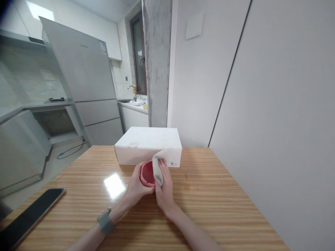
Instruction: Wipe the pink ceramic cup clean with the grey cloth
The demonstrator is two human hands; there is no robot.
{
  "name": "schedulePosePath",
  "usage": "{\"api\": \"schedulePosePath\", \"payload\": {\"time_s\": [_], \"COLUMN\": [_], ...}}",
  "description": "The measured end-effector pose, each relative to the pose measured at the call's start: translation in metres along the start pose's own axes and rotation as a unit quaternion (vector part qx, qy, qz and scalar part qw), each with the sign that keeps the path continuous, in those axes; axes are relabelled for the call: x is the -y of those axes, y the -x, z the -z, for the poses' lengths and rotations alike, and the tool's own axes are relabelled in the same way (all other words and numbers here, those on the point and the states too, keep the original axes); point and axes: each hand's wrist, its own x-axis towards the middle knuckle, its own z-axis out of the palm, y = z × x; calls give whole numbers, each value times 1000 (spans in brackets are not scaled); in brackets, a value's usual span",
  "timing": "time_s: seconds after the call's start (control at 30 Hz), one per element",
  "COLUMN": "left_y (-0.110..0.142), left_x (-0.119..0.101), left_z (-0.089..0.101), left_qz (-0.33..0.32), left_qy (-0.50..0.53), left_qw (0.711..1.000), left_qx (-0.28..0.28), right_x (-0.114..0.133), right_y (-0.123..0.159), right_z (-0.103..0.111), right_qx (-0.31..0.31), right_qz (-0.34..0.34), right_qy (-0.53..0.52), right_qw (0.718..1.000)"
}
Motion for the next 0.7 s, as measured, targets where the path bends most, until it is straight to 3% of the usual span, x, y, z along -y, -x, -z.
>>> {"api": "schedulePosePath", "payload": {"time_s": [0.07, 0.13, 0.27, 0.37, 0.47, 0.6, 0.7], "left_y": [3, 3, -1, -1, 1, 3, 2], "left_x": [3, 3, -2, -3, -1, -1, 0], "left_z": [-1, -1, 3, 6, 10, 15, 17], "left_qz": [26, 87, 270, 345, 363, 368, 321], "left_qy": [82, 197, 394, 433, 411, 352, 295], "left_qw": [996, 974, 871, 821, 820, 841, 884], "left_qx": [17, 72, 114, 138, 165, 184, 170], "right_x": [-1, 0, 13, 22, 24, 17, 17], "right_y": [7, 12, 11, 8, 7, 6, 3], "right_z": [-1, 6, 28, 36, 38, 38, 36], "right_qx": [3, 27, 130, 214, 282, 299, 275], "right_qz": [110, 195, 297, 389, 413, 380, 397], "right_qy": [65, 104, 133, 156, 169, 142, 124], "right_qw": [992, 975, 936, 882, 849, 864, 867]}}
